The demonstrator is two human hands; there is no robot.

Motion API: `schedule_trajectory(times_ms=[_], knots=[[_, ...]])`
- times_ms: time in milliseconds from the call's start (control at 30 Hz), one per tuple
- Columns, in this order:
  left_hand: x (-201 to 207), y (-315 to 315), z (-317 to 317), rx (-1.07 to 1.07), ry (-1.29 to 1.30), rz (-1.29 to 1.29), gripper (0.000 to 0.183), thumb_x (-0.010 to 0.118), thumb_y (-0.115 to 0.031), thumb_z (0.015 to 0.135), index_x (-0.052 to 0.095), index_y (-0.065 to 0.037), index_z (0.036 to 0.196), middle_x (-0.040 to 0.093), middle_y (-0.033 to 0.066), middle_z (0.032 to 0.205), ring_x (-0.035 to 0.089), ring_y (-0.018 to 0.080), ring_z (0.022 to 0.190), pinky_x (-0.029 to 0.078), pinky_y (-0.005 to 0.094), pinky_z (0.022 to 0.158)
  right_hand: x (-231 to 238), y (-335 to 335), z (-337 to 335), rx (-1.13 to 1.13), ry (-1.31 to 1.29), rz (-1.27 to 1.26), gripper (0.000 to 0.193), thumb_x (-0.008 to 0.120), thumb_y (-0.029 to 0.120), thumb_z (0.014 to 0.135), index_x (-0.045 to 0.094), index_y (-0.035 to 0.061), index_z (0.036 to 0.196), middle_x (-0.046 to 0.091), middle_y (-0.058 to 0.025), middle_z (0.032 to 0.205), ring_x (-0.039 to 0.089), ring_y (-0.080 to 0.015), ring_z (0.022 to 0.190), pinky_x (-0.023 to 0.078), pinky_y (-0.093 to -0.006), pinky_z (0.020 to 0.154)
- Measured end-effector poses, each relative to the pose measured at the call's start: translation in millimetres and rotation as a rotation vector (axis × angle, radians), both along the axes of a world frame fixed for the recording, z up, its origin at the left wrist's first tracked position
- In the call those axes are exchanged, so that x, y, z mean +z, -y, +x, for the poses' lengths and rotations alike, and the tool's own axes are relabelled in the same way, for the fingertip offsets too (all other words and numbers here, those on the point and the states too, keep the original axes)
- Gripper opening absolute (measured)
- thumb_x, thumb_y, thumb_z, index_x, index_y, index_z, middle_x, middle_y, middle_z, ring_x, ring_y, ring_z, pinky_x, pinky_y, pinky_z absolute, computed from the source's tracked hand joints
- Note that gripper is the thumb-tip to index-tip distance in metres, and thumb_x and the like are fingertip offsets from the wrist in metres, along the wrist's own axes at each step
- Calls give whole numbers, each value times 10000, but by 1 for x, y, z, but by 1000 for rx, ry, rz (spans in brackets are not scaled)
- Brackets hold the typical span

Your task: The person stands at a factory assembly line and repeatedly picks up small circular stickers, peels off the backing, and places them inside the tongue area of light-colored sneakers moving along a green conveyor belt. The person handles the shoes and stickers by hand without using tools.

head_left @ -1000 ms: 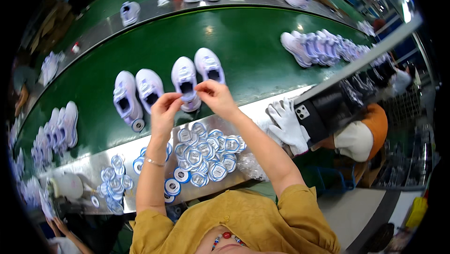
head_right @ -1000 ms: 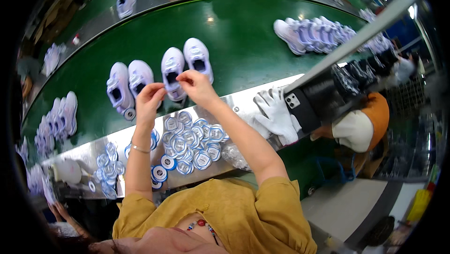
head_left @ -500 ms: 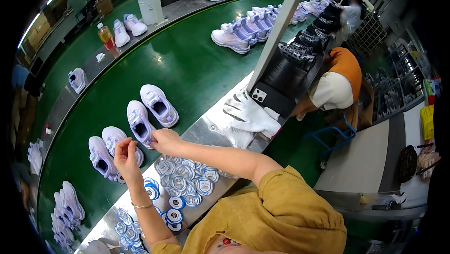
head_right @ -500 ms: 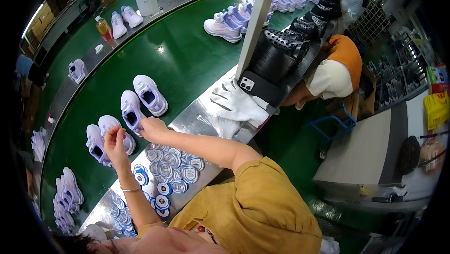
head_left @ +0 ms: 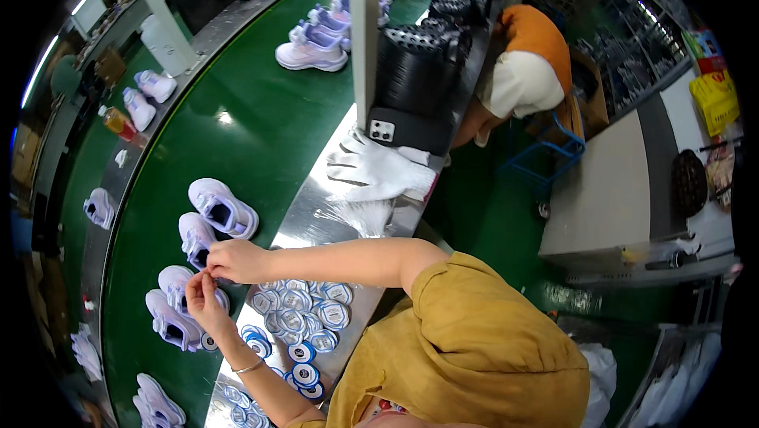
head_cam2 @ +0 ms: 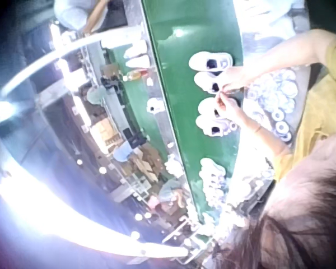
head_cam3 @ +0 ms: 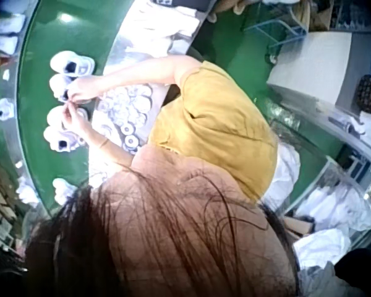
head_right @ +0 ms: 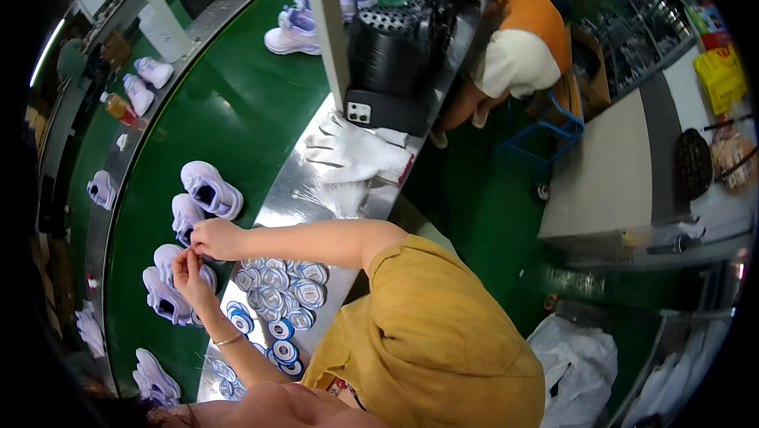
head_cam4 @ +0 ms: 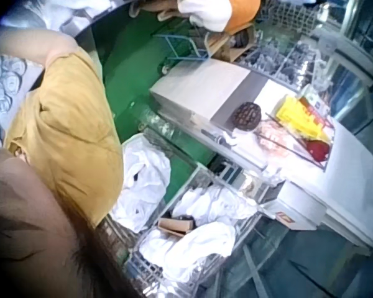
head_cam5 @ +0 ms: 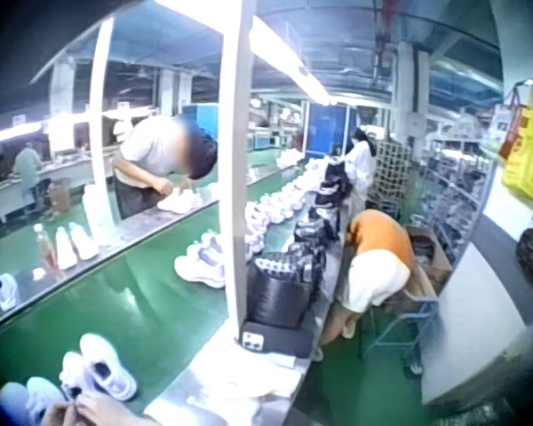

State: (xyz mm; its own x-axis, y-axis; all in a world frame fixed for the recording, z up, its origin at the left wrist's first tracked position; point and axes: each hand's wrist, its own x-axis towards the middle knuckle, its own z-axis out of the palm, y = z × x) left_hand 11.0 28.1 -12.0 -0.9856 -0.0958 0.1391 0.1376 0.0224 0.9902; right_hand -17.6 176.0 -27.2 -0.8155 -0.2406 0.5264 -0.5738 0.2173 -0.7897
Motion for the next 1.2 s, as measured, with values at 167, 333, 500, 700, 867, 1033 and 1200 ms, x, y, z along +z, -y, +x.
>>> schedule_trajectory(times_ms=[167,333,500,700,867,1033,1200], knots=[[-3,12,-1,13,9,23,121,562,-72,902,608,10,978,621,39,908,550,77,800,432,195,720,0,10,-8,56,138,-354,95,662,106,675,681,26,721,609,-135,724,594,-281,698,452,-373,625],[0,22,3,-1,53,86,185,542,-41,906,588,24,1073,614,72,1012,588,110,894,470,204,799,-4,17,-17,112,154,-442,104,664,47,691,688,2,781,616,-105,699,598,-210,671,459,-302,611],[-9,34,4,-23,76,102,171,531,-20,905,577,40,1058,613,96,1024,587,133,911,461,227,832,3,19,-15,223,345,-495,57,663,18,630,648,-7,679,649,-117,671,611,-161,613,477,-274,573],[5,25,1,-34,100,70,176,534,-14,899,572,45,1061,608,104,1026,582,144,938,450,225,840,2,17,-25,264,332,-484,41,635,-12,633,636,-2,673,643,-109,656,613,-178,612,471,-298,562],[7,19,-3,-53,90,57,189,540,-23,897,543,36,1077,595,110,1045,577,147,945,443,231,839,7,14,-26,192,314,-424,97,595,-17,651,624,7,740,650,-119,705,628,-225,661,472,-326,593],[11,23,0,-25,103,40,198,551,-21,889,527,33,1079,594,110,1038,577,147,936,445,234,823,12,16,-20,132,262,-375,61,601,20,663,599,34,723,640,-116,705,621,-283,682,466,-373,592],[10,24,1,-40,90,29,202,543,-3,885,516,37,1082,593,119,1037,579,153,937,446,233,825,13,16,-20,144,249,-288,74,614,29,631,606,45,703,643,-119,722,616,-300,701,467,-398,595]])
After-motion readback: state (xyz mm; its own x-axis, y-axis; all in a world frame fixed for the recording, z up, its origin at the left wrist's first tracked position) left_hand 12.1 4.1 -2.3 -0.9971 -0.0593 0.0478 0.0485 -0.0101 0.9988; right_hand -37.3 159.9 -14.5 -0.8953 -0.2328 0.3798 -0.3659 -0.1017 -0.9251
